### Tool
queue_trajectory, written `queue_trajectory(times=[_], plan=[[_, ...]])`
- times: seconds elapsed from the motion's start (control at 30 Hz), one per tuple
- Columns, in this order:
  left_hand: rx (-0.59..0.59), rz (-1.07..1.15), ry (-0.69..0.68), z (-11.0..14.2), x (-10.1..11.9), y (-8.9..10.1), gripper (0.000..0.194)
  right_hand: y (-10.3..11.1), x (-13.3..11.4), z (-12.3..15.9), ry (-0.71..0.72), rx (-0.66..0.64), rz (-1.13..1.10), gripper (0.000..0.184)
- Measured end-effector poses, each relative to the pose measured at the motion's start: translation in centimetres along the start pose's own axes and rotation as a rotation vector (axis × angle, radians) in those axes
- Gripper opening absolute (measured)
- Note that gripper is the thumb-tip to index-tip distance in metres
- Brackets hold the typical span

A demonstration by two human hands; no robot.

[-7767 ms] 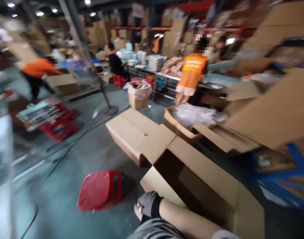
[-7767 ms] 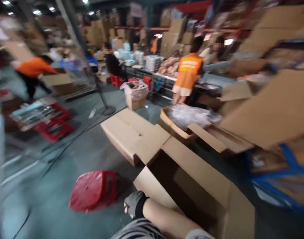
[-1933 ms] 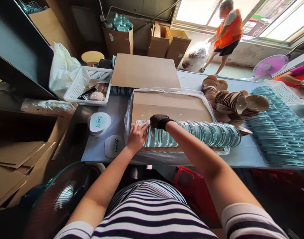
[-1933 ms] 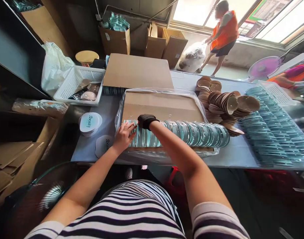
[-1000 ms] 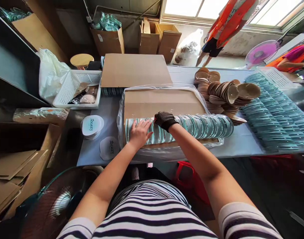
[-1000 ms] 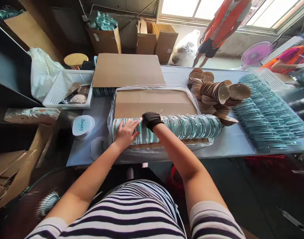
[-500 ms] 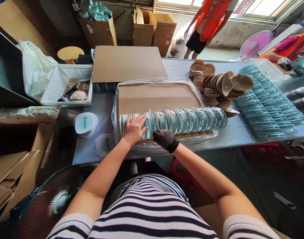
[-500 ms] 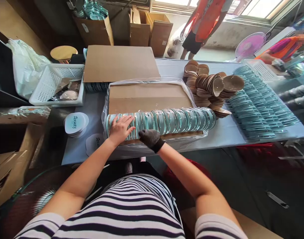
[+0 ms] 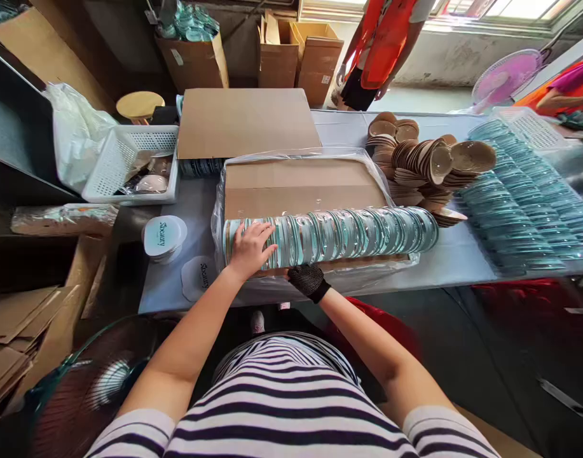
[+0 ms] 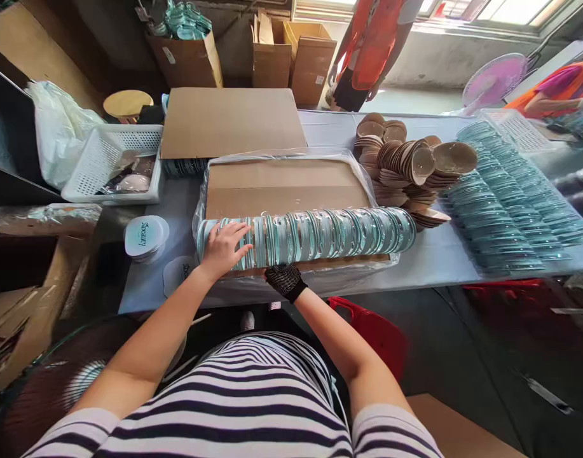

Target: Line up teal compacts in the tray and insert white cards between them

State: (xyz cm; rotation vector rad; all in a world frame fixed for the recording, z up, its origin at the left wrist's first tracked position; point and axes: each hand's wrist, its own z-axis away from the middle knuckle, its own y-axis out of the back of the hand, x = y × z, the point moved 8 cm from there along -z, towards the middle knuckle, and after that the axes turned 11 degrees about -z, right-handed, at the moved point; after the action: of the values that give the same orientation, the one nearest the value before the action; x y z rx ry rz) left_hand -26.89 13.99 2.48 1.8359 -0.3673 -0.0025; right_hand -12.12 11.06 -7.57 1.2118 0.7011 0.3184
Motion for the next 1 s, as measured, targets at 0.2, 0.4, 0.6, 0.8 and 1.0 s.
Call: queue_trajectory(times=[0.2, 0.4, 0.6, 0.8, 1.0], plan=[[0.024, -0.117, -0.051, -1.3, 4.0, 0.1, 0.046, 13.7, 3.4, -1.0, -0.095, 0.258, 0.079, 0.036], [-0.081, -0.118, -0.028, -3.0, 6.0, -2.7, 0.052, 16.0, 4.6, -9.1, -0.113, -0.184, 0.077, 0.027], [-0.077, -0.109, 0.000, -2.8, 5.4, -2.6, 0.048, 15.6, 1.5, -7.2, 0.073, -0.080, 0.228, 0.032], [-0.074, -0.106, -0.008, -2.8, 5.6, -2.5, 0.049, 8.4, 3.5, 0.3, -0.029, 0.075, 0.023, 0.041], [-0.056, -0.100, -0.004, -2.5, 5.3, -2.4, 0.049, -0.7, 5.1, 3.3, -0.155, 0.020, -0.083, 0.041]])
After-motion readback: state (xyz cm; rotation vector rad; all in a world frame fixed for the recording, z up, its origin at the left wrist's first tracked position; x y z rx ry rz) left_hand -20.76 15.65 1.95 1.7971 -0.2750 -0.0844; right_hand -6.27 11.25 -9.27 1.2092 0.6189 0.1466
